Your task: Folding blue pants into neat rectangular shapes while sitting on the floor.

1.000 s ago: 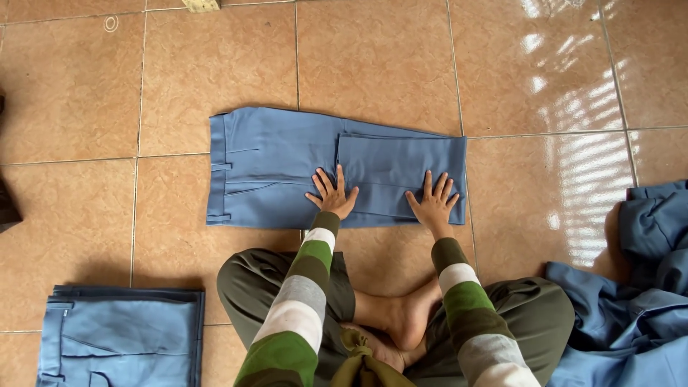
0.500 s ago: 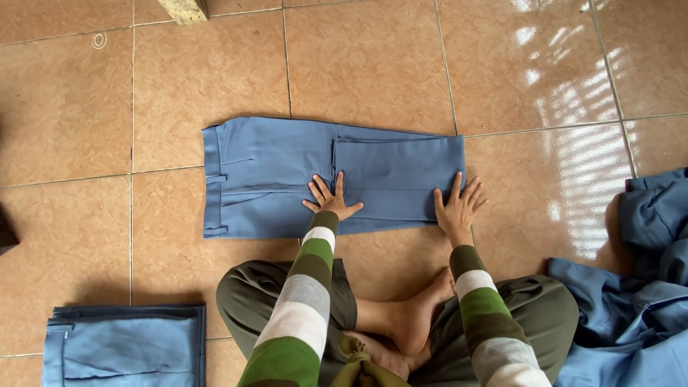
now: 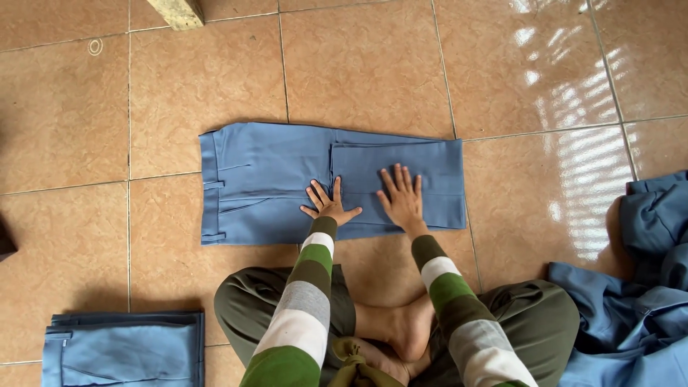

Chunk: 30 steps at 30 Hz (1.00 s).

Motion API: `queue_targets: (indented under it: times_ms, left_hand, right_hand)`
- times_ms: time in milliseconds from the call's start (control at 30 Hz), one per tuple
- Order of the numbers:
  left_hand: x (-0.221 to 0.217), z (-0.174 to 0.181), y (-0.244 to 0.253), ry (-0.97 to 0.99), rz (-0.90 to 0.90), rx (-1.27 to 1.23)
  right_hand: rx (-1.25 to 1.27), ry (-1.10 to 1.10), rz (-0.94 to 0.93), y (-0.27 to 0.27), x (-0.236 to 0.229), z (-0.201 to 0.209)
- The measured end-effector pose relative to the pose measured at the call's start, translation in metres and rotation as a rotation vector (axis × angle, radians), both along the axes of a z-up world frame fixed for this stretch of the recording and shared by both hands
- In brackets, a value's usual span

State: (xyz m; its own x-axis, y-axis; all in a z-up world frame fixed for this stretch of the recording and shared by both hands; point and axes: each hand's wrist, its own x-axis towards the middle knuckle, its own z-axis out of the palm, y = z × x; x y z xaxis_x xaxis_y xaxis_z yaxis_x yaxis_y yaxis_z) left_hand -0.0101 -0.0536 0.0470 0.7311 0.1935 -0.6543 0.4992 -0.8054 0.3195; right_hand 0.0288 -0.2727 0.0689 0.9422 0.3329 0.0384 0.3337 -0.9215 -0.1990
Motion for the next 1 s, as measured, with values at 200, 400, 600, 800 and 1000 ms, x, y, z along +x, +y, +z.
queue_targets:
  times_ms: [200,400,600,800,1000]
  left_hand:
    - [0.0,0.007,-0.001,0.004,-0.005,0.006]
    - [0.001,0.004,-0.001,-0.008,-0.007,0.014]
    - [0.001,0.001,0.0,-0.009,0.004,0.007]
    - [0.0,-0.005,0.0,-0.034,0.015,-0.003]
    - [0.0,-0.014,0.001,-0.042,0.009,0.017]
  right_hand:
    - [-0.031,0.102,-0.228,-0.093,0.028,0.016]
    - [0.114,0.265,-0.463,-0.119,0.037,0.018]
    - [0.036,0.034,-0.298,-0.068,0.022,0.018]
    - [0.048,0.075,0.013,-0.009,-0.003,-0.005]
    - [0.025,0.102,-0.014,-0.013,0.003,0.008]
